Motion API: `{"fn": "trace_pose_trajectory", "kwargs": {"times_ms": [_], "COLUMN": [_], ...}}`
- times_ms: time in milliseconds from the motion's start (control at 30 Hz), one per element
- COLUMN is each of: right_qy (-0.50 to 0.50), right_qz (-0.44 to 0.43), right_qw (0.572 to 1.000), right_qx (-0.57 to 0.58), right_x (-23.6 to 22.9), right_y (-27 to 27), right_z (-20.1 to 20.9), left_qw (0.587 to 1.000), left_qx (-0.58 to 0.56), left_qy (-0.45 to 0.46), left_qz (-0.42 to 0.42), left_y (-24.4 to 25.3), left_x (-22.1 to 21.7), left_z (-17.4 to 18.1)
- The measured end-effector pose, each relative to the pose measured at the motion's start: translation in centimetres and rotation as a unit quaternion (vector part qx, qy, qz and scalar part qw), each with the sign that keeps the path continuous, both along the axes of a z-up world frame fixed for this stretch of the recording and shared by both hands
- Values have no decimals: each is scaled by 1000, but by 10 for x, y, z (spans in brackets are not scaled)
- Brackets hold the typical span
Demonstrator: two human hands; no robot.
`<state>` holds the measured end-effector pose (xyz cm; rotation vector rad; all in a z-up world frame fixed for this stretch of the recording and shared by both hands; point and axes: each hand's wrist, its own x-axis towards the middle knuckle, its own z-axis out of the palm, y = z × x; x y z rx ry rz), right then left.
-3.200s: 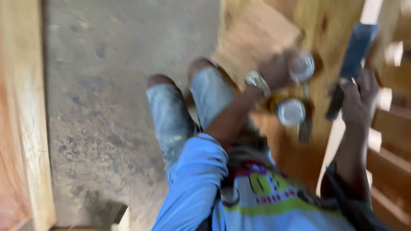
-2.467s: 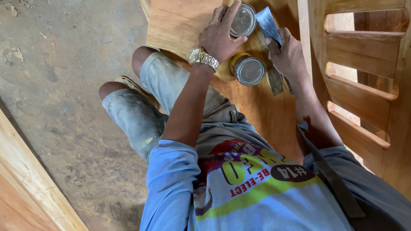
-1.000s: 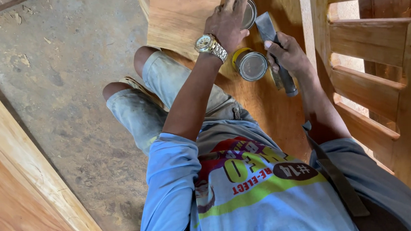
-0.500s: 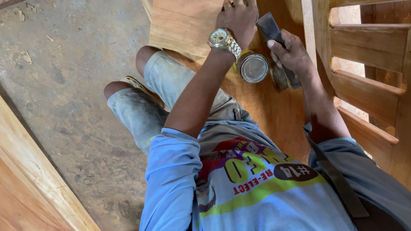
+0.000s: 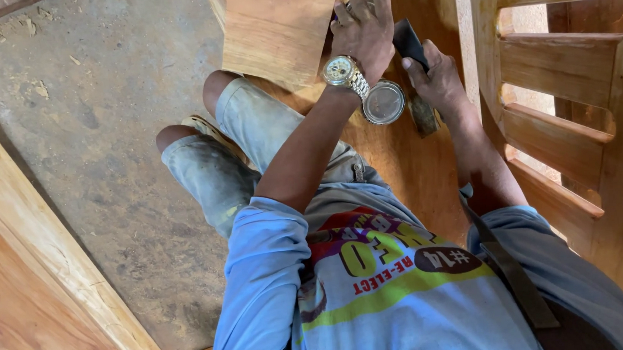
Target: The person sits on the floor and opens two paint cans. They use a wooden stick to scoop a pink substance from one can and a white substance from the other, placing both onto a small wooden board. The person then mixes the two substances together on the board with the stick.
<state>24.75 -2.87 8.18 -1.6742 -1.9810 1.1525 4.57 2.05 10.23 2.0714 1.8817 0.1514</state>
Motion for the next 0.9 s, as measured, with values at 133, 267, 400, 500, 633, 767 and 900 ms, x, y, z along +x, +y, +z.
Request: {"fn": "trace_pose_trajectory", "kwargs": {"times_ms": [133,267,400,500,633,767,900], "right_qy": [-12,68,143,157,168,187,37], "right_qz": [-27,-35,-73,-125,-163,-163,-117], "right_qw": [999,995,976,968,967,968,991], "right_qx": [-36,-70,-149,-151,-104,-25,46], "right_x": [-4,-9,-12,-13,-9,-3,-4], "right_y": [-2,-5,-4,-4,5,20,45], "right_z": [5,16,28,30,11,-13,-19], "left_qw": [993,922,693,431,319,318,432], "left_qx": [-52,-120,-160,-201,-153,-101,-94], "left_qy": [-106,-366,-698,-861,-903,-884,-794], "left_qz": [16,25,86,182,242,327,417], "left_y": [6,20,17,18,35,81,122], "left_x": [-13,-69,-121,-160,-210,-251,-258], "left_z": [5,-12,-42,-60,-90,-122,-125]}}
